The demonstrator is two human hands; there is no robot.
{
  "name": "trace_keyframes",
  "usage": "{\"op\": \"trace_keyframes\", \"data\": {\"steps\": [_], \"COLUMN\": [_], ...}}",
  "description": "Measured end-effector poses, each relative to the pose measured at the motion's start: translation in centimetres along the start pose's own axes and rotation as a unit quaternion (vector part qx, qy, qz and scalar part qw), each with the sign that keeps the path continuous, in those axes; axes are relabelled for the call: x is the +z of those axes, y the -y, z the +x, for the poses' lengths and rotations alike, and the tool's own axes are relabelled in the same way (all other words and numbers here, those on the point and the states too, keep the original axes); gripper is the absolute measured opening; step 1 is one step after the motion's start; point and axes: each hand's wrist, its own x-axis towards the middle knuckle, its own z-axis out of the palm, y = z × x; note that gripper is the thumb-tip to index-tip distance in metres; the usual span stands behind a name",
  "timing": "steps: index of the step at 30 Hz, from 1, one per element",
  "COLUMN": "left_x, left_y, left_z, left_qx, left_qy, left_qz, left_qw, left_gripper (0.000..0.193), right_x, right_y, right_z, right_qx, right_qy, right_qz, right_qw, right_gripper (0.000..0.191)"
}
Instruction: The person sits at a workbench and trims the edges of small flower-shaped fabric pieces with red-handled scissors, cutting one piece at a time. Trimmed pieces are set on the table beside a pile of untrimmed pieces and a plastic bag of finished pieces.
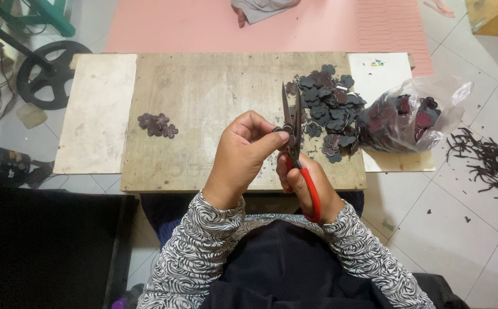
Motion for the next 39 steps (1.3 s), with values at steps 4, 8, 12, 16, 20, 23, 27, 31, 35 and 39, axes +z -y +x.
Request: {"op": "trace_keyframes", "data": {"steps": [4,8,12,16,20,23,27,31,35,39], "left_x": [-0.2,-0.1,0.0,-0.1,-0.3,-0.3,-0.2,-0.2,-0.2,-0.2], "left_y": [0.2,0.5,0.6,0.5,0.3,0.1,0.0,0.0,-0.1,-0.2], "left_z": [0.3,-0.2,-0.5,-1.1,-1.0,-0.8,-1.3,-1.3,-1.3,-1.9], "left_qx": [0.009,0.011,0.010,0.007,0.003,0.001,-0.002,0.003,0.003,0.005], "left_qy": [-0.004,-0.001,0.000,0.001,-0.004,-0.007,-0.007,-0.004,-0.008,-0.013], "left_qz": [-0.015,-0.022,-0.024,-0.026,-0.031,-0.024,-0.026,-0.031,-0.036,-0.034], "left_qw": [1.000,1.000,1.000,1.000,1.000,1.000,1.000,0.999,0.999,0.999], "left_gripper": [0.014,0.014,0.014,0.014,0.014,0.013,0.012,0.012,0.010,0.010], "right_x": [-0.3,-0.4,-0.4,0.1,0.3,0.2,0.2,0.2,0.2,0.4], "right_y": [-0.4,-0.6,-0.6,-0.6,-0.7,-0.6,-0.5,-0.7,-1.0,-1.3], "right_z": [0.1,-0.4,-1.0,-1.3,-1.1,-0.9,-1.3,-1.4,-1.4,-1.8], "right_qx": [0.010,0.022,0.024,0.024,0.026,0.022,0.016,0.018,0.035,0.046], "right_qy": [0.002,0.004,0.008,0.012,0.011,0.016,0.019,0.018,0.012,0.010], "right_qz": [0.018,0.014,0.014,0.030,0.040,0.046,0.041,0.047,0.058,0.049], "right_qw": [1.000,1.000,1.000,0.999,0.999,0.999,0.999,0.999,0.998,0.998], "right_gripper": [0.072,0.072,0.070,0.070,0.069,0.070,0.070,0.069,0.067,0.067]}}
